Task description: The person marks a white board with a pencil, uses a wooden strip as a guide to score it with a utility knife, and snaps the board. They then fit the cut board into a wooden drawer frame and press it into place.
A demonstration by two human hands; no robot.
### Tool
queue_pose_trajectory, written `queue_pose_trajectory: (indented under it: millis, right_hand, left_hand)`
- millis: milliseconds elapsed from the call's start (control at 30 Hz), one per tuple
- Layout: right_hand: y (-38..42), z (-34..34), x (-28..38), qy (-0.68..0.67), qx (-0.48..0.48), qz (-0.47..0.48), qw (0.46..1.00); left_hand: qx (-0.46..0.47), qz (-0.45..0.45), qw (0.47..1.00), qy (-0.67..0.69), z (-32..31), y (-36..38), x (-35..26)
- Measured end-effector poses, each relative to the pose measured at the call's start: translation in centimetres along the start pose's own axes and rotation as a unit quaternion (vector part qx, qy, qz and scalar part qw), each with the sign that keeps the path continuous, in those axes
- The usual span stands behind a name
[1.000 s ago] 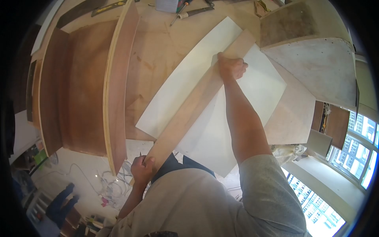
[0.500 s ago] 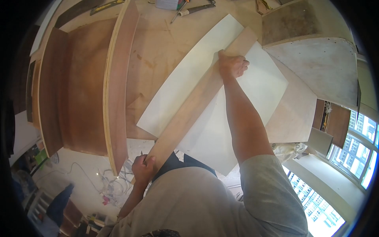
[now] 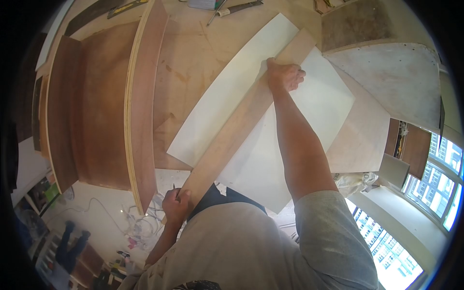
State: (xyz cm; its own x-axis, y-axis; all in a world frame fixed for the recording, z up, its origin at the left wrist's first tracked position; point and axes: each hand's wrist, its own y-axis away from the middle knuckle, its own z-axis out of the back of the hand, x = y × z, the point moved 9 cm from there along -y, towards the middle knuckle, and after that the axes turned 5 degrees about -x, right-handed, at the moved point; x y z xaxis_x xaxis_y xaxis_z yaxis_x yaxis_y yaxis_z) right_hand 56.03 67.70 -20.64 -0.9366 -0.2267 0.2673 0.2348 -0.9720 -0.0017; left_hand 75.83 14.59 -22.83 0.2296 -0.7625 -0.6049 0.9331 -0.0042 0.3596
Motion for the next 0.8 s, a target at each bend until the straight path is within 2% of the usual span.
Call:
queue_pose_trajectory:
  millis: [200, 233, 300, 333, 400, 433, 500, 633, 733, 800]
  right_hand:
    - [0.0, 0.4, -0.5, 0.019, -0.020, -0.002, 1.000]
    - [0.0, 0.1, -0.6, 0.027, -0.026, 0.000, 0.999]
    - [-1.3, -1.9, -1.3, 0.029, -0.054, 0.048, 0.997]
    - [-1.9, -2.7, -1.6, 0.039, -0.028, 0.044, 0.998]
    - [-1.0, -1.9, -0.6, 0.022, -0.033, 0.018, 0.999]
    - [-0.6, -1.5, 0.0, 0.026, -0.013, 0.019, 0.999]
    - [-0.7, -1.9, 0.4, 0.016, 0.005, 0.025, 1.000]
    - [0.4, -0.4, -0.1, 0.017, 0.011, 0.033, 0.999]
    - [-0.1, -1.0, -0.4, 0.017, 0.008, 0.026, 0.999]
    - [0.0, -1.0, -0.3, 0.009, 0.009, 0.036, 0.999]
  left_hand:
    - [-0.025, -0.044, 0.999, -0.007, -0.1, 0.5, -0.2]
    - [-0.026, -0.076, 0.997, -0.014, -0.4, 0.4, -0.7]
    - [-0.022, -0.114, 0.992, -0.046, -0.6, 0.6, -0.4]
    - [0.001, -0.051, 0.997, -0.058, -1.1, 0.3, 0.8]
    - [-0.019, -0.035, 0.999, -0.025, -0.3, -0.1, -0.1]
    - [0.002, 0.007, 1.000, -0.015, -0.1, -0.2, -0.4]
    - [0.026, 0.032, 0.999, 0.000, -0.5, -0.3, -0.2]
    - [0.023, 0.012, 1.000, 0.002, -0.2, 1.6, -0.6]
    - [0.031, 0.057, 0.998, 0.011, -0.3, 1.3, 0.0]
    - [0.009, 0.045, 0.999, 0.006, 0.1, 0.8, 0.3]
